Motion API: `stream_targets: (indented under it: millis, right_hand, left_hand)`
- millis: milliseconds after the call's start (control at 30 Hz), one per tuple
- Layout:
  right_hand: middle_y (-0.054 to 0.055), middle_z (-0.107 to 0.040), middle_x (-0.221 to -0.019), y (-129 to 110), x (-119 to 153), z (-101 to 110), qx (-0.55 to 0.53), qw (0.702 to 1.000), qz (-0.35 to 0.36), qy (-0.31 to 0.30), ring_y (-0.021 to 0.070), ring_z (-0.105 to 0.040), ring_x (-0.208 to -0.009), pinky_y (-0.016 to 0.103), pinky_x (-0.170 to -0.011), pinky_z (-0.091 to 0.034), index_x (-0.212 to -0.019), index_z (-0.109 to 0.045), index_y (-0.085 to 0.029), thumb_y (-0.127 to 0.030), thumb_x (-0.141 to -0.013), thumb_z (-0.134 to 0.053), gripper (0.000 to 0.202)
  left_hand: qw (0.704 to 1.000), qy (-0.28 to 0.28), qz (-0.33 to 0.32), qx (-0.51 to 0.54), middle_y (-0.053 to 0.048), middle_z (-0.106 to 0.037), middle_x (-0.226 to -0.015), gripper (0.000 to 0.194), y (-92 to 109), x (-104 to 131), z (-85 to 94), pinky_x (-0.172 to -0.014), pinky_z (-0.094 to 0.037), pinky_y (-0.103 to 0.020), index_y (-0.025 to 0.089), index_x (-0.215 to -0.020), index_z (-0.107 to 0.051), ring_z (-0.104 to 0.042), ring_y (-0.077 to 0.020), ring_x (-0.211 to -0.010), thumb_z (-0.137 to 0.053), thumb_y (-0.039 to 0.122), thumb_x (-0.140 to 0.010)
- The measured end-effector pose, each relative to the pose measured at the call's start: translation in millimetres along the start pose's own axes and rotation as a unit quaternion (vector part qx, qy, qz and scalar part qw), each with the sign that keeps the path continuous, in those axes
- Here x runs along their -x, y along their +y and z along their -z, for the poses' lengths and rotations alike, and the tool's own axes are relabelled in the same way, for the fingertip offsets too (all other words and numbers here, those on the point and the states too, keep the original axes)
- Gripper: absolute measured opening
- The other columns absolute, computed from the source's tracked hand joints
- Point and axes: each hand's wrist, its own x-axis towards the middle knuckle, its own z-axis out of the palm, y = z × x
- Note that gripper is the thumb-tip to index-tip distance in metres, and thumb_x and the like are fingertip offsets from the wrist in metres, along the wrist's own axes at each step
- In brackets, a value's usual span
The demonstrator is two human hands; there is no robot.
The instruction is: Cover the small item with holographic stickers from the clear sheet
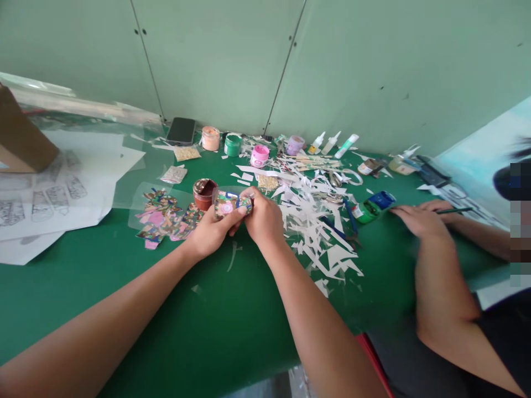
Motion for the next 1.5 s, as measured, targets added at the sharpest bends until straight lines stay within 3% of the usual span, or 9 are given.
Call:
stream_targets:
  millis: [333,900,1167,1500]
  right_hand:
    - [0.005,-0.069,-0.066,-3.7,-0.9,-5.3,0.028,0.998,0.043,-0.024,0.0227,-0.063,-0.062,0.028,-0.057,-0.037,-0.087,-0.067,-0.022,-0.018,-0.088,-0.042,0.025]
    - [0.005,-0.07,-0.067,-6.9,-1.0,-4.0,0.013,0.999,-0.001,-0.031,0.0229,-0.068,-0.067,0.027,-0.06,-0.04,-0.078,-0.062,-0.021,-0.015,-0.088,-0.044,0.021]
    - [0.008,-0.071,-0.068,-6.3,-1.5,-3.8,0.034,0.999,0.003,-0.01,0.0255,-0.067,-0.066,0.03,-0.058,-0.037,-0.091,-0.067,-0.019,-0.017,-0.088,-0.042,0.026]
    - [0.002,-0.068,-0.061,-5.0,1.8,-2.9,0.011,1.0,-0.002,-0.013,0.0233,-0.067,-0.066,0.028,-0.06,-0.04,-0.094,-0.068,-0.021,-0.015,-0.085,-0.043,0.027]
  left_hand:
    - [0.996,0.078,0.032,0.033,0.004,-0.043,-0.05,0.034,5.0,-3.4,0.2,-0.048,-0.035,-0.024,0.02,-0.052,-0.042,-0.042,-0.0087,-0.046,-0.053,0.025,-0.085]
    - [1.0,-0.001,0.007,0.022,0.003,-0.045,-0.057,0.034,1.5,-4.6,5.5,-0.053,-0.038,-0.026,0.02,-0.06,-0.045,-0.044,-0.0096,-0.05,-0.052,0.039,-0.087]
    - [0.999,-0.021,0.017,0.038,0.006,-0.037,-0.052,0.037,3.7,-4.2,3.9,-0.052,-0.037,-0.025,0.022,-0.058,-0.038,-0.04,-0.0092,-0.048,-0.053,0.037,-0.088]
    - [0.999,-0.041,0.017,0.008,0.004,-0.045,-0.053,0.035,2.5,-5.2,6.3,-0.053,-0.037,-0.026,0.021,-0.057,-0.044,-0.043,-0.0099,-0.049,-0.051,0.036,-0.087]
